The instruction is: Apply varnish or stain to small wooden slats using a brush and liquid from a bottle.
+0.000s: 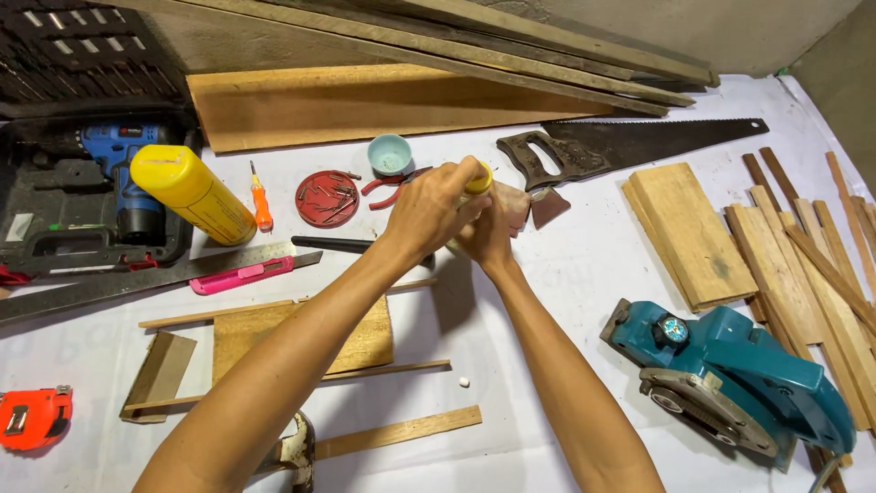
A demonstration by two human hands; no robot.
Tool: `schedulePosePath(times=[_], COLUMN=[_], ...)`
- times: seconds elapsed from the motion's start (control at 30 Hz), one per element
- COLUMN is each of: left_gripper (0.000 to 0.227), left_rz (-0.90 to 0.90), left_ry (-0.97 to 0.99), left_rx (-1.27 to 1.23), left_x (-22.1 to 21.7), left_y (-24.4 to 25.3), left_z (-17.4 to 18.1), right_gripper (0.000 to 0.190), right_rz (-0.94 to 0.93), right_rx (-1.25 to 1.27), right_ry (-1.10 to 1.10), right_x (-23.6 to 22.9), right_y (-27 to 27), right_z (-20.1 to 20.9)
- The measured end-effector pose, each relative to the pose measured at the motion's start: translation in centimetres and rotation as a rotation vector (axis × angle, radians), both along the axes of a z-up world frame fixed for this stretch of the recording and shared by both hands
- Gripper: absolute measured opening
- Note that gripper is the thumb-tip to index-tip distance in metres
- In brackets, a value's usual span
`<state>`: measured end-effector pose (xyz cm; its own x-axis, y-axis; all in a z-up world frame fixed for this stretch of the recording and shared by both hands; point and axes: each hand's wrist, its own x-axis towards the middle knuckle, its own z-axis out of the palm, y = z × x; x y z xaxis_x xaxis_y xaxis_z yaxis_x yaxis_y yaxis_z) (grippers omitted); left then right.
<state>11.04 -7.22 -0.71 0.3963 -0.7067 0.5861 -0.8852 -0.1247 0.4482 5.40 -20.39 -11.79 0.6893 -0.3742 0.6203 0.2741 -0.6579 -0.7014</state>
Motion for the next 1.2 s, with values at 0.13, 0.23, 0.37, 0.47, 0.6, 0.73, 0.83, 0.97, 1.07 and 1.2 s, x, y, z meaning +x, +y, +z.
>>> schedulePosePath(times=[0.13,0.23,0.37,0.47,0.6,0.73,0.83,0.97,1.07,1.2], left_gripper=[0.033,0.033,0.047,0.078,0.107,0.102,0.094,0.101,0.109,0.122], left_rz=[-0.017,-0.024,-0.046,-0.073,-0.053,-0.043,0.005,-0.053,-0.082,0.024], left_ry=[0.057,0.113,0.123,0.081,-0.093,-0.031,0.069,0.039,0.046,0.027], left_rx=[-0.026,-0.028,0.125,0.225,0.248,0.357,0.604,0.608,0.587,0.624], left_x=[-0.4,-0.7,-1.1,-1.2,-1.0,-2.2,-2.3,-1.8,-2.3,-2.5], left_y=[-0.1,0.8,1.3,2.4,5.0,9.5,13.0,17.5,22.0,27.9], left_z=[-0.2,0.3,-0.1,0.3,-0.7,1.1,1.1,-0.1,-1.7,-2.7], right_gripper=[0.066,0.058,0.059,0.070,0.077,0.058,0.052,0.051,0.068,0.107], right_rz=[-0.052,-0.161,-0.110,-0.067,-0.188,-0.212,-0.081,0.162,0.310,0.456], right_rx=[0.036,0.084,0.029,0.077,-0.057,-0.082,-0.194,-0.366,-0.449,-0.578], right_ry=[0.081,0.245,0.215,0.254,0.432,0.602,0.633,0.542,0.524,0.563], right_x=[0.0,-0.6,-2.1,-3.9,-6.4,-9.7,-10.4,-9.8,-9.3,-7.6], right_y=[0.8,1.5,0.9,1.7,1.2,3.6,6.0,10.5,14.4,18.9], right_z=[0.1,0.4,0.9,4.0,5.4,9.1,9.2,7.6,5.9,4.9])
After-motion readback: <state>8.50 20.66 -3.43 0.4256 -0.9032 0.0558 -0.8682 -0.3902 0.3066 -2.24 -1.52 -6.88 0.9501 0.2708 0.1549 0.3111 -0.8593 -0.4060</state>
